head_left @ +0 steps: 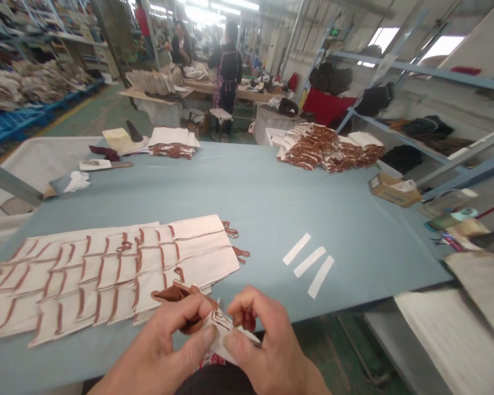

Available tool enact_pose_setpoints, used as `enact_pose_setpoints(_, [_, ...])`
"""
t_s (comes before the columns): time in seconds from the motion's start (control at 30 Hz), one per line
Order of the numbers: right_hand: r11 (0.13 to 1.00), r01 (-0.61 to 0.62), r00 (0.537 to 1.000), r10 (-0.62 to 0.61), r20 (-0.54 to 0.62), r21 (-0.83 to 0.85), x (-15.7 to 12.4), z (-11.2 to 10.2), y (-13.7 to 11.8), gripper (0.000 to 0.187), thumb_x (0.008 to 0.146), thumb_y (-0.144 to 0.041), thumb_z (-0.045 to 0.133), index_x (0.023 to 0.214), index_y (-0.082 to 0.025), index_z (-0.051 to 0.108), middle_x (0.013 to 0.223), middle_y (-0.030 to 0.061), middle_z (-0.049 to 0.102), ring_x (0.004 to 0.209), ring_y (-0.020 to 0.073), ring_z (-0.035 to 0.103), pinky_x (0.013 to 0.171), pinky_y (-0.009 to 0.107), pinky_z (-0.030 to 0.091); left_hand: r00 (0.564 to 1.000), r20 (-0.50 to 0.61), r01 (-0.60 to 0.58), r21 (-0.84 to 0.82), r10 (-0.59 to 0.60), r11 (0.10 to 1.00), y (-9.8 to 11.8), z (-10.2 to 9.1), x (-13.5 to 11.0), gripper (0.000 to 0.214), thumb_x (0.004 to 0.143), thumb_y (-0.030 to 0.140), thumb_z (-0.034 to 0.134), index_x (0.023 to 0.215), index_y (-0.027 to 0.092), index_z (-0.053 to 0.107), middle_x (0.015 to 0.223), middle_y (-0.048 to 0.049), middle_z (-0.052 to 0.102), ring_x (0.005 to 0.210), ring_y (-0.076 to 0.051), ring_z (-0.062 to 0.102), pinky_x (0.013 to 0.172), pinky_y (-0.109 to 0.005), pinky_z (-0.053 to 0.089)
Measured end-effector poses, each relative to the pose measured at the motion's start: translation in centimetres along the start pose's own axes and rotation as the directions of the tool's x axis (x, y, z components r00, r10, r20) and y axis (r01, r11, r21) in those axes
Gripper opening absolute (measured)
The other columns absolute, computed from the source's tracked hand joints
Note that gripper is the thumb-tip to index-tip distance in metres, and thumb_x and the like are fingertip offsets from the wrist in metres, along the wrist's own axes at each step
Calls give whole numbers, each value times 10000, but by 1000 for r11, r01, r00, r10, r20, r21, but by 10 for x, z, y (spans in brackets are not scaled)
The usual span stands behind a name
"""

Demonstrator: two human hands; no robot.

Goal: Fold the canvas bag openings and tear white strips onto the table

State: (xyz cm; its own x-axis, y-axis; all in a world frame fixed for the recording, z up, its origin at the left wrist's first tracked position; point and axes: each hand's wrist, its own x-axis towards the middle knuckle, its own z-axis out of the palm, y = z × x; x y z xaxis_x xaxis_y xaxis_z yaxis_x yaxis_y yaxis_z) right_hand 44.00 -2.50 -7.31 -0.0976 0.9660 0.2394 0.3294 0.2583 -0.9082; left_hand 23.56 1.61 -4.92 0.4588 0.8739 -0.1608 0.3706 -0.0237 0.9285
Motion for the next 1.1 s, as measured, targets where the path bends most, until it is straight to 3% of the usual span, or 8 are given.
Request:
enact_pose_setpoints(0.1, [947, -242, 959, 201, 199, 211, 14, 2, -15, 157, 883, -284, 717, 879, -225, 572, 672, -69, 532, 594, 106, 486, 555, 218, 417, 1000, 30, 3, 17, -4, 1000, 0, -5, -6, 324, 950, 448, 649, 701, 241, 649, 716, 13, 651, 692, -184, 614, 629, -236, 510])
enact_pose_setpoints(0.17, [904, -333, 921, 251, 299, 267, 20, 1, -23, 189, 870, -288, 725, 859, -228, 546, 656, -77, 507, 588, 99, 446, 531, 210, 380, 999, 34, -3, 21, 3, 1000, -2, -9, -10, 316, 944, 435, 653, 694, 242, 648, 709, 14, 654, 690, -186, 621, 636, -238, 520])
enact_pose_setpoints(0.43, [860, -384, 873, 222, 434, 334, 27, -2, -27, 191, 869, -358, 650, 817, -221, 527, 693, -62, 476, 635, 103, 414, 583, 222, 368, 1000, -11, -5, 68, 6, 998, -7, -14, -28, 414, 992, 548, 607, 712, 259, 707, 705, 8, 697, 670, -196, 621, 674, -260, 546])
enact_pose_setpoints(0.53, [877, -321, 915, 190, 355, 358, 30, 0, -23, 130, 892, -329, 611, 846, -217, 565, 721, -47, 517, 657, 113, 458, 616, 233, 408, 999, -11, -31, 73, 32, 997, -3, -14, -29, 410, 1017, 532, 571, 734, 259, 688, 725, 3, 710, 686, -204, 632, 692, -271, 548])
enact_pose_setpoints(0.63, [945, -104, 980, 44, 191, 312, 37, 0, -19, 107, 890, -262, 641, 979, -204, 631, 925, 14, 685, 684, 109, 508, 660, 241, 456, 997, -55, -45, 104, 51, 994, 0, -14, -27, 376, 1039, 479, 556, 748, 260, 651, 726, 20, 699, 684, -187, 629, 685, -251, 532])
enact_pose_setpoints(0.73, [953, 17, 956, -105, 274, 303, 49, -3, -17, 184, 942, -243, 634, 1116, -196, 672, 1187, 80, 746, 714, 104, 541, 681, 241, 482, 990, -88, -98, 124, 109, 988, 5, -13, -24, 372, 1038, 476, 542, 760, 256, 658, 729, 17, 701, 673, -184, 624, 640, -246, 516])
enact_pose_setpoints(0.9, [968, 23, 906, -126, 404, 250, 62, -13, -13, 119, 937, -306, 727, 961, -190, 724, 823, -13, 661, 650, 104, 496, 615, 222, 415, 997, -67, -31, 103, 38, 994, 12, -10, -23, 393, 1033, 462, 523, 738, 235, 651, 712, 11, 676, 693, -179, 589, 644, -243, 478])
enact_pose_setpoints(1.1, [981, 94, 905, -156, 395, 172, 58, -14, -15, 101, 933, -168, 628, 838, -195, 652, 755, -37, 610, 636, 87, 503, 607, 200, 387, 999, 20, 29, -51, -28, 998, 1, -8, -23, 427, 1025, 541, 530, 745, 223, 588, 734, 31, 563, 731, -158, 538, 617, -240, 394])
